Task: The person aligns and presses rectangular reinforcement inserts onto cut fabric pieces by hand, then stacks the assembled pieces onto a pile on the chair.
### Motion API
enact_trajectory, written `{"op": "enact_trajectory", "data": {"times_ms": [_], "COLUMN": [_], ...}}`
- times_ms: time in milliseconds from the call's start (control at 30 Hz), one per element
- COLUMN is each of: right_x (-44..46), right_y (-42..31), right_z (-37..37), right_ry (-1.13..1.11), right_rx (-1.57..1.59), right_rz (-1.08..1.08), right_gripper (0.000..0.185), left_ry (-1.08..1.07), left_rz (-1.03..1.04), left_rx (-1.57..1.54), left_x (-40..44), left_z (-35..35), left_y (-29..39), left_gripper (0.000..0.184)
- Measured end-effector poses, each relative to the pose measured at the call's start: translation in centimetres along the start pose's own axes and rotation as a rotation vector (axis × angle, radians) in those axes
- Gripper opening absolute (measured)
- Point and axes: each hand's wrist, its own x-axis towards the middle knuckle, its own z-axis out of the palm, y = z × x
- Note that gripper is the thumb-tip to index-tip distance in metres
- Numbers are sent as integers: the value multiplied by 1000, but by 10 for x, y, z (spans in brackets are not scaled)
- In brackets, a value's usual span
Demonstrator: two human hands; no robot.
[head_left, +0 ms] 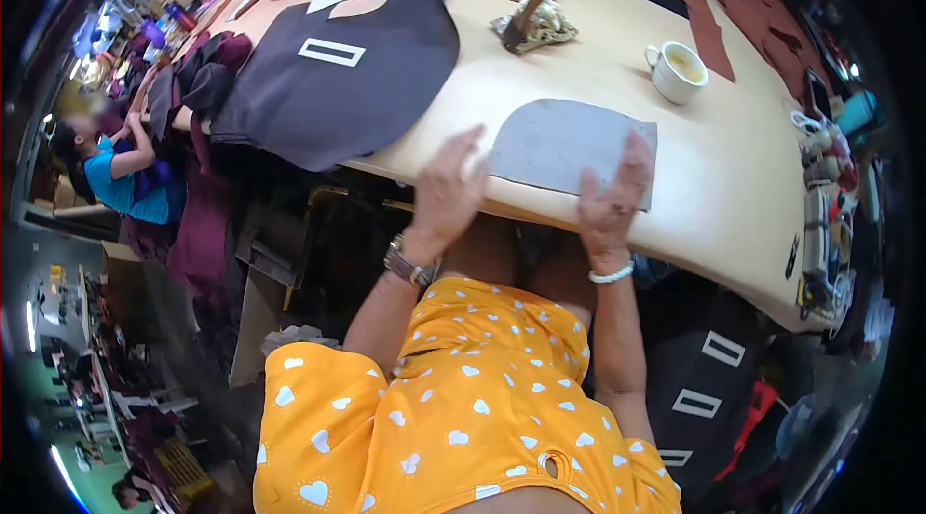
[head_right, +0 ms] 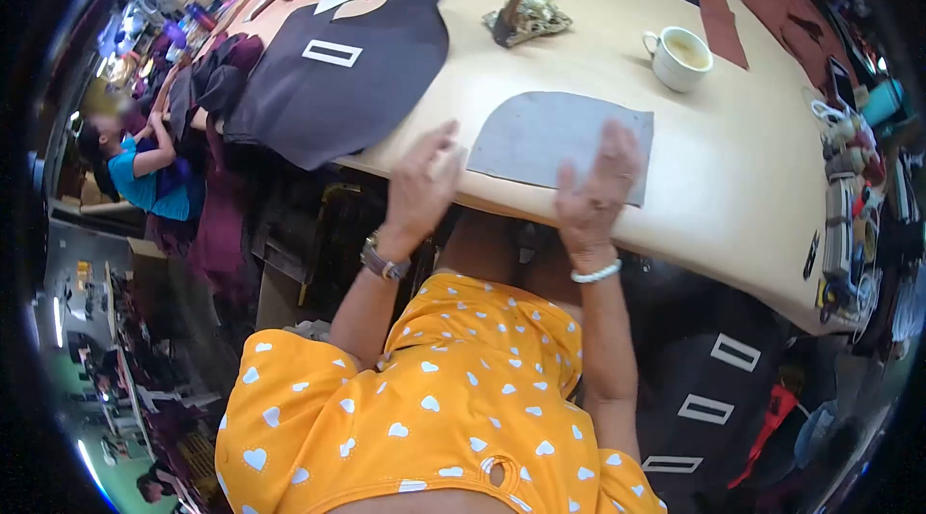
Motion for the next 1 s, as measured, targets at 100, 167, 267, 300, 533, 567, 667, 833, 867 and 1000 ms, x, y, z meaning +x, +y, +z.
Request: {"op": "enact_trajectory", "data": {"times_ms": [100, 167, 267, 300, 533, 567, 667, 833, 867, 1000], "right_x": [0, 0, -1, -1, 0, 1, 9, 50, 57, 66], "right_y": [-20, -23, -22, -21, -23, -25, -31, -66, -66, -46], "right_z": [26, 24, 23, 24, 25, 26, 27, 50, 53, 49], "right_ry": [-155, -243, -260, -258, -282, -266, -311, -468, -490, -444], "right_rx": [-104, -206, -204, -209, -237, -261, 11, 333, 351, 150], "right_rz": [-29, 11, 34, 33, 24, 9, 67, 406, 435, 414], "right_gripper": [66, 65, 64, 64, 62, 62, 70, 83, 84, 77], "left_ry": [164, 132, -28, -129, -216, -199, -147, -164, -200, -277], "left_rz": [187, 191, 148, 90, -26, -30, 49, 265, 265, 344], "left_rx": [441, 600, 697, 707, 656, 582, 376, 154, 109, 28], "left_x": [29, 40, 54, 57, 66, 66, 56, 27, 22, 1], "left_z": [-26, -36, -37, -39, -47, -51, -49, -10, -2, 31], "left_y": [-51, -76, -100, -95, -101, -94, -72, -38, -30, -9], "left_gripper": [36, 36, 31, 28, 15, 14, 12, 13, 12, 13]}}
